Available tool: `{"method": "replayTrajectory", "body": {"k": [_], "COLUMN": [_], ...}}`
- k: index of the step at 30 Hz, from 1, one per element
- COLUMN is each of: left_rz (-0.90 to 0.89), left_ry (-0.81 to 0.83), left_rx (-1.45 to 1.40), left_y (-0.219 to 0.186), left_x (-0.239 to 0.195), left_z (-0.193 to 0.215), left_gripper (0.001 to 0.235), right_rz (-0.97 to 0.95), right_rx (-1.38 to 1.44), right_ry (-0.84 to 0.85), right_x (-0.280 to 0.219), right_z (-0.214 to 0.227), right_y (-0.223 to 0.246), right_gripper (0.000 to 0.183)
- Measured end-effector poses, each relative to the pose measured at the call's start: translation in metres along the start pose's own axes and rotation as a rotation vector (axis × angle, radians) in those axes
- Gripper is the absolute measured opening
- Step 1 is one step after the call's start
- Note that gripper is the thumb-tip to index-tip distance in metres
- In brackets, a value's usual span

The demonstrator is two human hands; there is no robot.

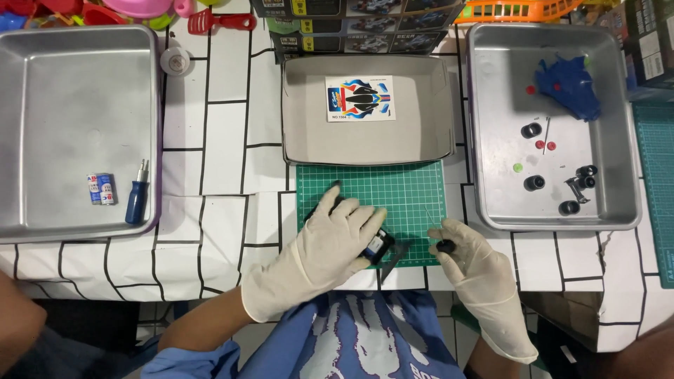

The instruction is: Assembling a miniature toy car chassis, including greasing gears and installing mechanical components.

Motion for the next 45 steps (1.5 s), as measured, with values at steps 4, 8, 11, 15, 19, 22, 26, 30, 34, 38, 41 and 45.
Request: {"method": "replayTrajectory", "body": {"k": [4, 8, 11, 15, 19, 22, 26, 30, 34, 38, 41, 45], "left_rz": [0.410, 0.508, 0.559, 0.639, 0.693, 0.731, 0.735, 0.692, 0.754, 0.751, 0.756, 0.766], "left_ry": [0.109, 0.184, 0.193, 0.187, 0.136, 0.112, 0.105, 0.097, 0.095, 0.119, 0.115, 0.116], "left_rx": [0.567, 0.351, 0.323, 0.200, 0.125, 0.025, 0.013, 0.113, 0.016, 0.013, 0.026, 0.040], "left_y": [-0.009, -0.007, -0.002, 0.001, 0.001, 0.003, 0.005, 0.001, 0.004, 0.004, 0.004, 0.002], "left_x": [0.001, -0.013, -0.016, -0.013, -0.014, -0.015, -0.016, -0.013, -0.015, -0.016, -0.017, -0.015], "left_z": [-0.012, -0.021, -0.033, -0.027, -0.032, -0.033, -0.037, -0.034, -0.038, -0.042, -0.045, -0.039], "left_gripper": [0.118, 0.125, 0.104, 0.092, 0.093, 0.093, 0.094, 0.092, 0.091, 0.094, 0.096, 0.094], "right_rz": [0.166, 0.681, 0.770, 0.781, 0.783, 0.792, 0.794, 0.756, 0.774, 0.806, 0.792, 0.789], "right_rx": [-0.421, -0.769, -0.803, -0.795, -0.790, -0.772, -0.768, -0.828, -0.808, -0.801, -0.769, -0.788], "right_ry": [-0.004, 0.016, 0.142, 0.124, 0.169, 0.214, 0.262, 0.183, 0.188, 0.188, 0.203, 0.202], "right_x": [0.005, -0.004, -0.013, -0.007, 0.003, 0.013, 0.020, 0.018, 0.018, 0.018, 0.019, 0.020], "right_z": [0.013, 0.007, -0.007, -0.012, -0.020, -0.021, -0.017, -0.019, -0.016, -0.016, -0.013, -0.013], "right_y": [-0.013, -0.012, -0.012, -0.014, -0.010, -0.016, -0.024, -0.027, -0.027, -0.026, -0.028, -0.029], "right_gripper": [0.040, 0.037, 0.036, 0.034, 0.029, 0.026, 0.028, 0.028, 0.029, 0.027, 0.028, 0.025]}}
Point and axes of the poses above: each hand's wrist, its own x-axis towards the middle knuckle, its own z-axis out of the back of the hand, y = z × x, the point moved 4 cm from there along x, towards the middle knuckle, and after that the axes turned 13 degrees about x, right-handed, at the moved point
